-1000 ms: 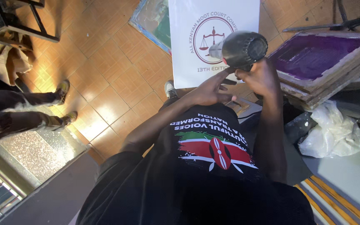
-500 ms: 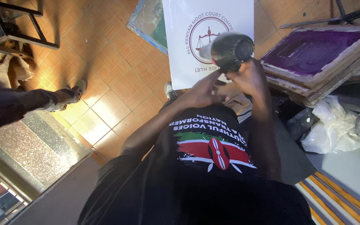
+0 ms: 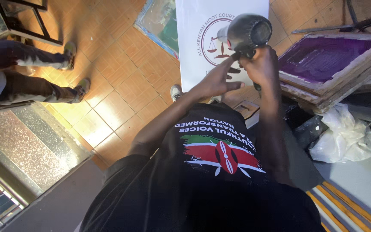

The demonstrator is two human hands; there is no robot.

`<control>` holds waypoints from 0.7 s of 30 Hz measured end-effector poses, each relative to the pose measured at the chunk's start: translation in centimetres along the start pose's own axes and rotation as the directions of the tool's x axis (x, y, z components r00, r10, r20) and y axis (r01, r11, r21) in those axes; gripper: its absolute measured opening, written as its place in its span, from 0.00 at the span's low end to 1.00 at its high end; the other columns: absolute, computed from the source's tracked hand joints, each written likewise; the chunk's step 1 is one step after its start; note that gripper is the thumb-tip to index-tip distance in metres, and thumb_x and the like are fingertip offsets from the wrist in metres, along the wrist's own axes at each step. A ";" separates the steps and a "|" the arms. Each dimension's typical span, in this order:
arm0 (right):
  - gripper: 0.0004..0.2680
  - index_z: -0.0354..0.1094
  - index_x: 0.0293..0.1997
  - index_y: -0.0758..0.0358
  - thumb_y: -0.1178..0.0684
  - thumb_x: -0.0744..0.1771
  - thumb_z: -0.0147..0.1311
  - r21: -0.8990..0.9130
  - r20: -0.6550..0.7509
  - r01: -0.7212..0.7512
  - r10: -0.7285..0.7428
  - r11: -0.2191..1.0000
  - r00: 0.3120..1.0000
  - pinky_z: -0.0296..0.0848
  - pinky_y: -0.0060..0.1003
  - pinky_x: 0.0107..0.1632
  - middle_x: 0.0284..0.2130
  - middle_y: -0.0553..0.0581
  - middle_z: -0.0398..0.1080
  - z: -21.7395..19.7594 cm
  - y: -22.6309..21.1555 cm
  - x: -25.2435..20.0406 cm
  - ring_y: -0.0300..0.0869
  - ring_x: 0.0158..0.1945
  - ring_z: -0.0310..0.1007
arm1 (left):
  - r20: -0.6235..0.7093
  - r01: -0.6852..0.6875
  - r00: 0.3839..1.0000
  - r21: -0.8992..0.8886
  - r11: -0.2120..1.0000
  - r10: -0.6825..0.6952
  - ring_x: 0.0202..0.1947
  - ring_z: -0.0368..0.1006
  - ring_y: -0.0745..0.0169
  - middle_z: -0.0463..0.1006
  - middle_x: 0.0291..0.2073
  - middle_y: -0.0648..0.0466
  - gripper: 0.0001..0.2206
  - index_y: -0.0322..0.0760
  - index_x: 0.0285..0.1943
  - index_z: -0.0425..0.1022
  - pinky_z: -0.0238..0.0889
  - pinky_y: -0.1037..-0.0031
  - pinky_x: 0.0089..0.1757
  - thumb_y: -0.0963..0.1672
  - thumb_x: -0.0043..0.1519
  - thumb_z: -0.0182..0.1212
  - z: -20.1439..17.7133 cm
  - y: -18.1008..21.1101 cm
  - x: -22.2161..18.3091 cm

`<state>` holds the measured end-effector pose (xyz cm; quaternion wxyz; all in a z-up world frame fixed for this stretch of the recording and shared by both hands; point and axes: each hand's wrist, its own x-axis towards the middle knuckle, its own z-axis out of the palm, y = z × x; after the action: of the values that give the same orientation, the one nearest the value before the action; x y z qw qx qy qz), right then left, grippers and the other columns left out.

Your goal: The person uses a heat gun to apply heat to a printed logo on a white board, moving the tool across the surface to seal or cure the print. The person holds the board steady with one hand while operating the heat gun with the other.

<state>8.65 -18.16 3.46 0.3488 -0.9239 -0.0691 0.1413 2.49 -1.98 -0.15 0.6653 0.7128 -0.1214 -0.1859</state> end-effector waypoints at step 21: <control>0.11 0.72 0.41 0.75 0.55 0.62 0.62 0.204 0.014 0.111 -0.117 0.973 0.993 0.65 0.59 0.33 0.28 0.73 0.72 0.5 -1.1 -3.1 0.71 0.35 0.70 | 0.109 0.051 0.992 0.056 0.997 -0.057 0.57 0.66 0.30 0.57 0.63 0.31 0.40 0.32 0.73 0.41 0.68 0.53 0.52 0.43 0.55 0.66 -0.5 1.1 -3.0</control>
<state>5.50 -17.74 4.55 0.4477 -0.8762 -0.1118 0.1393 0.12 -0.38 1.31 0.6333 0.7217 -0.1436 -0.2397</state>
